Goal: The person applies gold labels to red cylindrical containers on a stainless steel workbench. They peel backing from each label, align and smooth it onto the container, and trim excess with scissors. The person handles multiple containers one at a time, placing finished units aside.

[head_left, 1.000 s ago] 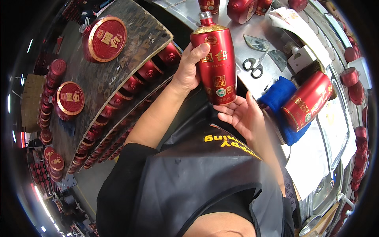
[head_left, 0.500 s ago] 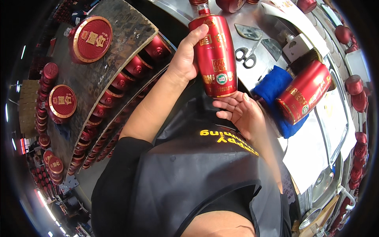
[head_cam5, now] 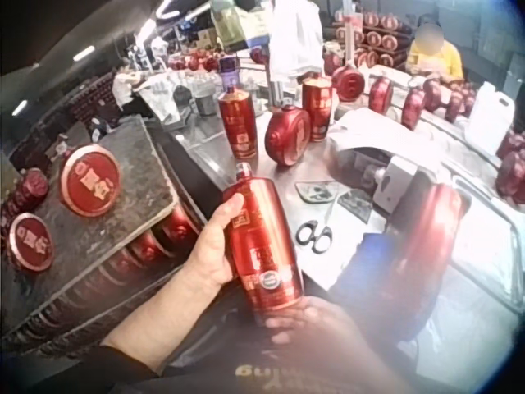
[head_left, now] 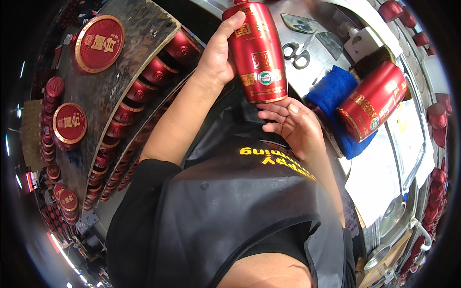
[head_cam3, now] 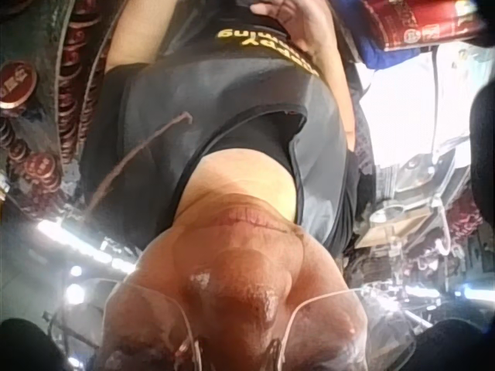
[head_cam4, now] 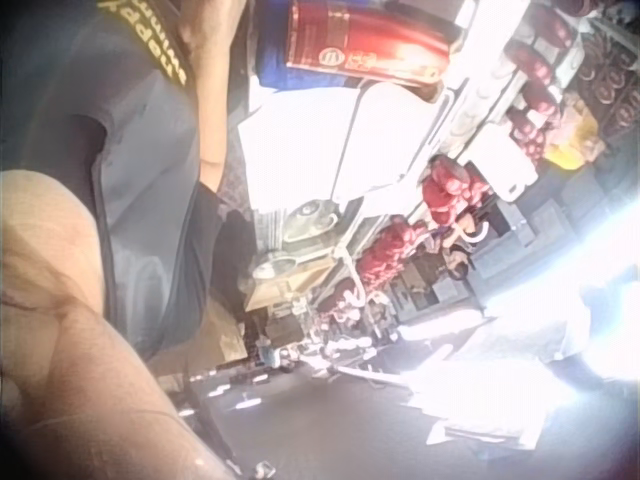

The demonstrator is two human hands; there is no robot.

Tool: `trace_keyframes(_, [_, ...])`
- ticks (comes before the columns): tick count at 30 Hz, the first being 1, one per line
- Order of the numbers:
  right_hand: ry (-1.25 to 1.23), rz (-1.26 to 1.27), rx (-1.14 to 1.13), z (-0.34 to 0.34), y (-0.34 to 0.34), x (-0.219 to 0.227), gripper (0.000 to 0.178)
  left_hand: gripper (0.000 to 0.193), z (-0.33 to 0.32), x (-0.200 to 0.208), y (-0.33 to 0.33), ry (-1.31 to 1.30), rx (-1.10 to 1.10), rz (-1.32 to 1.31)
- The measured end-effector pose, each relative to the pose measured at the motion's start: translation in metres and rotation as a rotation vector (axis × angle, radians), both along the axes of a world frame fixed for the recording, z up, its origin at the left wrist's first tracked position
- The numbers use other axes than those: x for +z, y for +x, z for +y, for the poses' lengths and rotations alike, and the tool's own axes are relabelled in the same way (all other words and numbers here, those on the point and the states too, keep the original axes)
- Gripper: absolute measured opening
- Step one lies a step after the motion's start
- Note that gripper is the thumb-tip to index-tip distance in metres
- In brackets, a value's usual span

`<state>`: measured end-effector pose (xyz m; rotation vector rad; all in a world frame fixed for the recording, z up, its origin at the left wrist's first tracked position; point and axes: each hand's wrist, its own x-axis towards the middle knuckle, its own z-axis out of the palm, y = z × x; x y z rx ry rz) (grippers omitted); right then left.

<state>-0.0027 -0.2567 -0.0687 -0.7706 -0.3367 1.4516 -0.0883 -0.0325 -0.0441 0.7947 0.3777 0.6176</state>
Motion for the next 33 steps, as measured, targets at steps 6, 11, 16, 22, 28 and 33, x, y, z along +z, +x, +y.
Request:
trace_keyframes(6, [-0.029, -0.146, -0.023, -0.003, -0.001, 0.001, 0.039, 0.052, 0.001, 0.001, -0.002, -0.014, -0.029, -0.048])
trace_keyframes(11, [-0.082, -0.355, -0.037, -0.004, -0.002, 0.001, 0.026, 0.049, -0.001, 0.002, -0.006, -0.071, -0.079, -0.086])
trace_keyframes(16, [-0.094, -0.415, -0.016, -0.002, -0.002, 0.002, 0.026, 0.047, -0.002, 0.008, -0.009, -0.109, -0.088, -0.062])
trace_keyframes(22, [-0.104, -0.393, 0.025, -0.001, -0.001, -0.004, 0.025, 0.046, -0.006, 0.018, -0.011, -0.04, -0.057, 0.004])
trace_keyframes(28, [-0.085, -0.423, 0.043, 0.0, 0.0, -0.005, 0.032, 0.046, -0.006, 0.026, -0.011, -0.023, -0.061, 0.033])
trace_keyframes(33, [-0.1, -0.433, 0.045, 0.001, 0.0, -0.002, 0.026, 0.047, -0.005, 0.031, -0.009, 0.054, 0.034, 0.042])
